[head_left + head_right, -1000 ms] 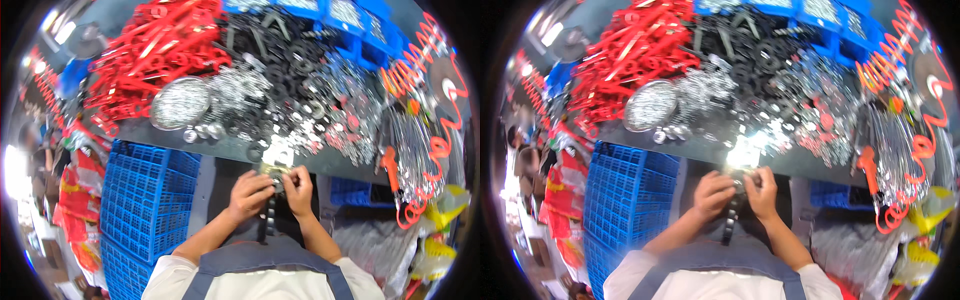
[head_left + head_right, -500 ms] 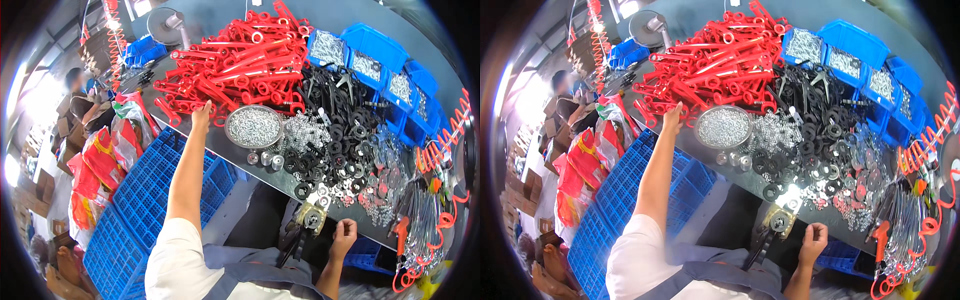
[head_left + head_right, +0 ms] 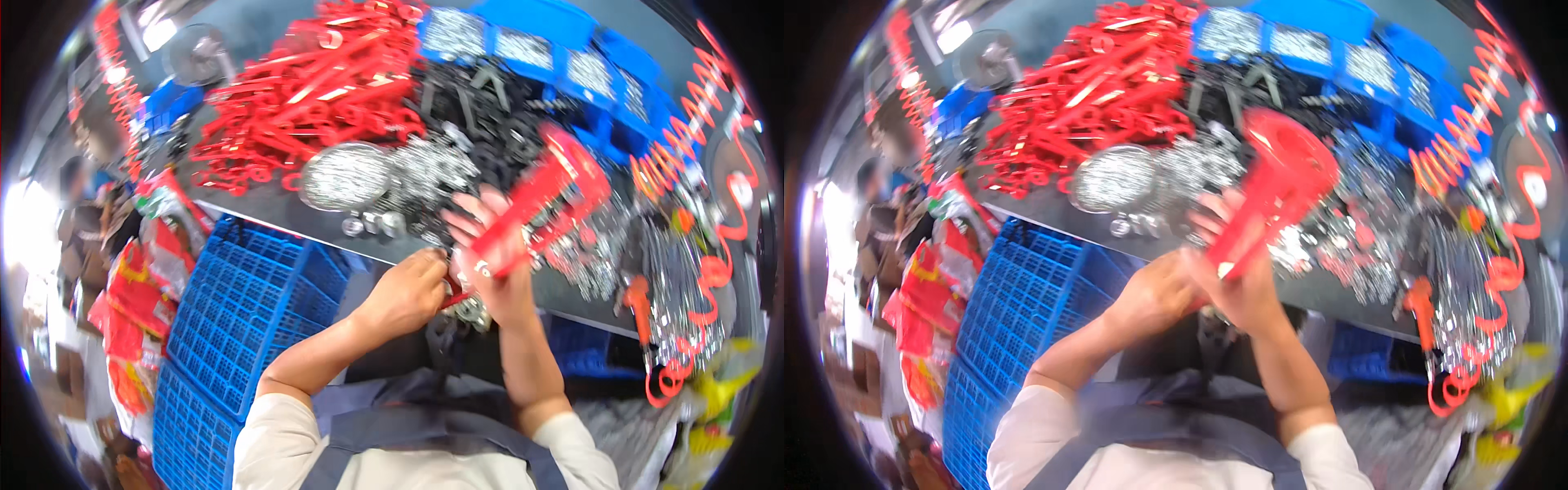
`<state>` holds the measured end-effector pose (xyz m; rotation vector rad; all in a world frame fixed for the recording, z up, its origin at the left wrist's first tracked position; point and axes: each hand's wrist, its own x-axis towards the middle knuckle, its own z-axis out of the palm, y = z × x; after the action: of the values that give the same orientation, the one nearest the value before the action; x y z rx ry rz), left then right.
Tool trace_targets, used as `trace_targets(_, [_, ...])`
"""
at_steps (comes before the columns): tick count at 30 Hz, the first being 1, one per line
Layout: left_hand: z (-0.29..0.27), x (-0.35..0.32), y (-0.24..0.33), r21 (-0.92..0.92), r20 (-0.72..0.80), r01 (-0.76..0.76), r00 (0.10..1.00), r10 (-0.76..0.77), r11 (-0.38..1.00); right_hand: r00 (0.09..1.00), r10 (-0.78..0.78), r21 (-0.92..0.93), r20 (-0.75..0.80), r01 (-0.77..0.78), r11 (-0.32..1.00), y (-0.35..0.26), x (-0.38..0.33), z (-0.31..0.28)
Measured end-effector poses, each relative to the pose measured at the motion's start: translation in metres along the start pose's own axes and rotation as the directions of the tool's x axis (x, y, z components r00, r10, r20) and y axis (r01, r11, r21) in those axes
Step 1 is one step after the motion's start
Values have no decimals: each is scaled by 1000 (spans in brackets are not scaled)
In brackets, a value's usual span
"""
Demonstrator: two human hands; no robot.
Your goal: Assembling industrial components including red plastic parts and metal brackets using a power drill and pneumatic tools.
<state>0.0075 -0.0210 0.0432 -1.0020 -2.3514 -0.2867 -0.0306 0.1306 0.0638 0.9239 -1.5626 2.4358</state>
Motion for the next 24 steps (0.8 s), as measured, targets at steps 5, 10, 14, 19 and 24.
trace_targets(5, [0, 13, 23, -217, 15, 187, 982, -188, 958, 995, -88, -81, -51, 84, 993, -11, 13, -23])
trace_targets(10, [39, -19, 46, -645, 83, 405, 880, -467, 648, 958, -30, -293, 284, 117, 949, 7, 8, -63])
trace_targets(14, [53, -13, 55, -600, 461, 719, 669, -584, 350, 940, 286, -82, 186, -275, 958, 11, -3, -60])
trace_targets(19, [75, -21, 49, -652, 139, 466, 849, -510, 598, 956, 59, -380, 287, 57, 923, 21, -7, -59])
trace_targets(24, [78, -23, 51, -688, 278, 586, 757, -591, 428, 936, 163, -325, 311, -57, 944, 36, -21, -72])
